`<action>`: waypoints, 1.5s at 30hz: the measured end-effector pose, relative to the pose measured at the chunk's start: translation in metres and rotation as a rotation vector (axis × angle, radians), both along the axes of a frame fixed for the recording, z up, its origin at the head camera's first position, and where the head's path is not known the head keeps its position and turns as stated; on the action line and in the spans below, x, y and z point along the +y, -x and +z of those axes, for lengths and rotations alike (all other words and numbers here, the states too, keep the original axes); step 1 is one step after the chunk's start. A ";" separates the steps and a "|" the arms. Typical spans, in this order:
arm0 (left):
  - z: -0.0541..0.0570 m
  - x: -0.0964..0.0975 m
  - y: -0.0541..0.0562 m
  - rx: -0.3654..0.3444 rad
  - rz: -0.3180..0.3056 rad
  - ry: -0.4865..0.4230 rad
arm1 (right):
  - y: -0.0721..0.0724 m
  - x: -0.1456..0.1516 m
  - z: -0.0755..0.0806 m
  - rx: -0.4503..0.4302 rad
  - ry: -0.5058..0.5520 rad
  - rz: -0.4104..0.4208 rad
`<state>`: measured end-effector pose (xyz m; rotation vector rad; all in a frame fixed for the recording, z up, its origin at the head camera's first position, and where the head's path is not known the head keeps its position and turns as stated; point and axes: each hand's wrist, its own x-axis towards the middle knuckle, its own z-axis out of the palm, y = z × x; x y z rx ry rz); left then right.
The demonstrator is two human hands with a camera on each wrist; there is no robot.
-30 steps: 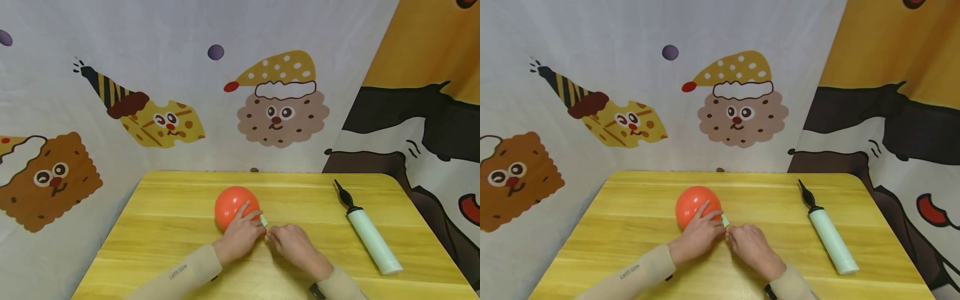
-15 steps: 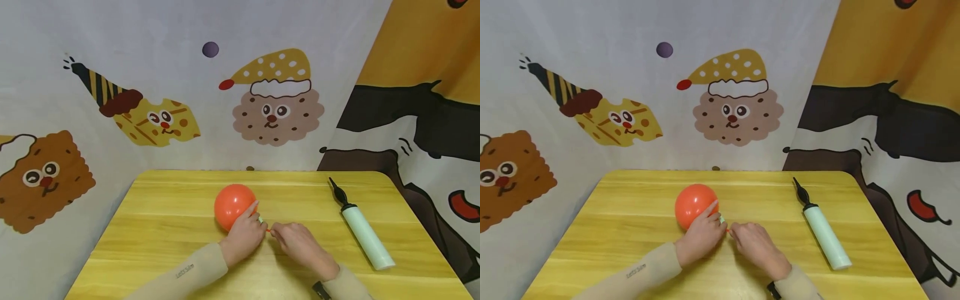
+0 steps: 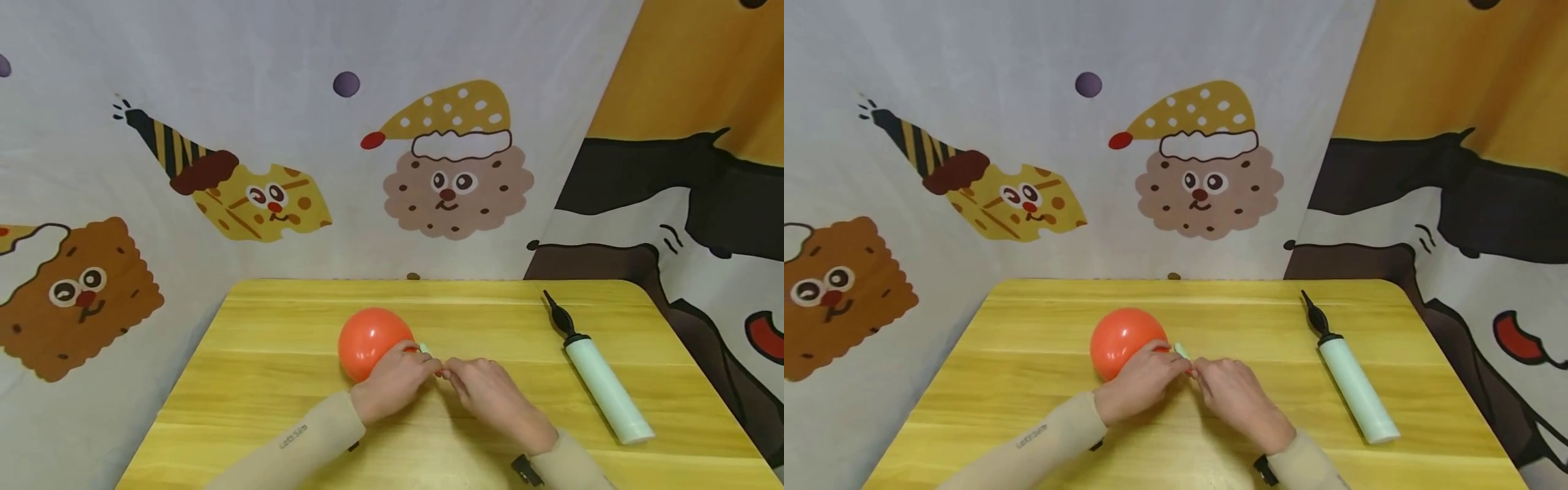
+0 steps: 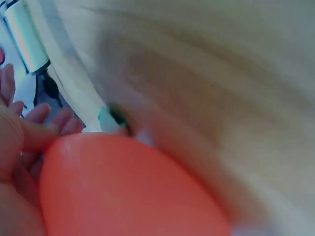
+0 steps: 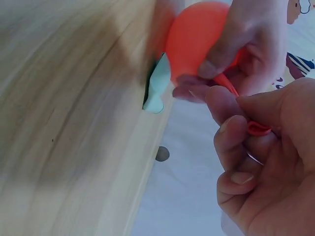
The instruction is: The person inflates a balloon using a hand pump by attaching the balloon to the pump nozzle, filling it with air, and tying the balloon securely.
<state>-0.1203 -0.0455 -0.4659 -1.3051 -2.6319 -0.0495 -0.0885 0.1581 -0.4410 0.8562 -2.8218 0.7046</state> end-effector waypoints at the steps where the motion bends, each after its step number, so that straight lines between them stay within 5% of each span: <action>1: 0.000 -0.002 0.000 -0.028 -0.010 -0.036 | 0.000 0.002 0.001 -0.007 0.004 -0.002; 9: 0.004 -0.005 -0.001 -0.208 -0.035 -0.052 | 0.000 0.018 0.005 -0.015 0.011 -0.040; 14: 0.005 -0.003 -0.001 -0.248 -0.049 -0.064 | -0.005 0.032 0.007 0.028 -0.017 -0.037; 17: 0.005 -0.004 0.001 -0.190 -0.046 -0.051 | -0.008 0.039 0.009 0.046 -0.039 -0.028; 23: 0.010 -0.013 0.010 0.052 0.008 0.016 | -0.013 0.048 0.018 0.108 -0.008 -0.074; 29: 0.017 -0.025 0.016 0.177 0.006 -0.018 | -0.014 0.055 0.027 0.218 0.050 -0.055; 36: 0.025 -0.027 0.017 0.190 -0.029 -0.056 | -0.008 0.056 0.035 0.400 0.037 0.017; 41: 0.024 -0.036 0.017 0.188 -0.020 -0.010 | -0.008 0.055 0.051 0.451 0.006 0.016; 45: 0.027 -0.044 0.021 0.200 -0.012 -0.058 | -0.011 0.054 0.063 0.463 -0.015 -0.003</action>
